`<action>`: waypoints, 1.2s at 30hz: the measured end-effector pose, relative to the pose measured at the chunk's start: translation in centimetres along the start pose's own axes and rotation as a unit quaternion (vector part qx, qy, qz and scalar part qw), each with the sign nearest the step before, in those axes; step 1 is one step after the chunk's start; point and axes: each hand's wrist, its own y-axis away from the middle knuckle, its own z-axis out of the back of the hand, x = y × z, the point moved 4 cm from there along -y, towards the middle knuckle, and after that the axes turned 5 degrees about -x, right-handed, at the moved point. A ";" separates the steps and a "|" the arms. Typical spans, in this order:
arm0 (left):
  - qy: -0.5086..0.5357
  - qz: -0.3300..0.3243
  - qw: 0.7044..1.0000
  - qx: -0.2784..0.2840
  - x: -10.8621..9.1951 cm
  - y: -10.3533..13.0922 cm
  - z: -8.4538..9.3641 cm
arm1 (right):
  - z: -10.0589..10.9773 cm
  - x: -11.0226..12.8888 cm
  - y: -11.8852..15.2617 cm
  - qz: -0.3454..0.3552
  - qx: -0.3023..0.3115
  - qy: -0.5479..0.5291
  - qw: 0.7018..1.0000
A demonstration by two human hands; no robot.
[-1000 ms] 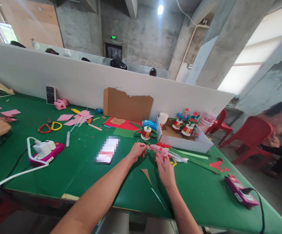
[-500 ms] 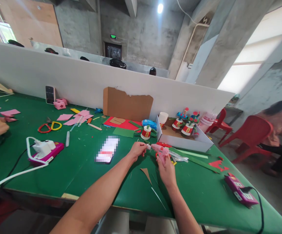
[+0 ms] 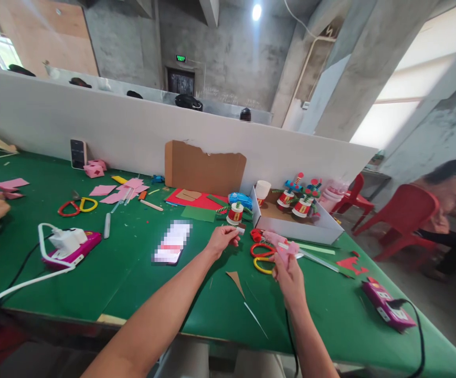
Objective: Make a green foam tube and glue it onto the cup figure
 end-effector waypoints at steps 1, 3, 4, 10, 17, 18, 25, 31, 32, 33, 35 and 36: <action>-0.007 -0.009 1.000 0.004 0.0 0.0 -0.1 | 0.1 0.0 0.1 -0.003 0.006 -0.023 1.000; -0.028 -0.022 0.999 0.011 0.0 0.1 -0.3 | 0.1 0.2 0.2 -0.006 0.016 -0.046 0.999; -0.040 -0.027 0.999 0.013 0.1 0.1 -0.4 | 0.0 0.4 0.4 -0.005 0.020 -0.041 0.999; -0.101 -0.068 0.993 0.005 -0.3 0.6 -0.6 | -1.2 1.4 1.1 0.063 0.028 0.067 0.995; -0.118 -0.082 0.990 0.004 -0.4 0.7 -0.6 | -2.5 2.0 1.4 0.116 0.028 0.122 0.985; -0.116 -0.082 0.990 0.004 -0.4 0.7 -0.6 | -2.5 2.1 1.4 0.120 0.026 0.124 0.985; -0.102 -0.081 0.991 0.002 -0.3 0.5 -0.6 | -2.7 2.0 1.4 0.121 0.025 0.124 0.985; -0.121 -0.086 0.989 -0.001 -0.3 0.5 -0.5 | -2.7 1.9 1.5 0.126 0.023 0.127 0.984; -0.121 -0.086 0.989 -0.001 -0.3 0.4 -0.5 | -2.7 1.9 1.4 0.126 0.023 0.128 0.983; -0.120 -0.087 0.989 0.000 -0.2 0.4 -0.5 | -2.7 2.0 1.4 0.126 0.022 0.129 0.983; -0.120 -0.087 0.989 0.001 -0.2 0.3 -0.5 | -2.6 1.9 1.4 0.125 0.018 0.132 0.983; -0.122 -0.087 0.989 0.002 -0.1 0.3 -0.5 | -2.5 1.9 1.3 0.124 0.015 0.134 0.983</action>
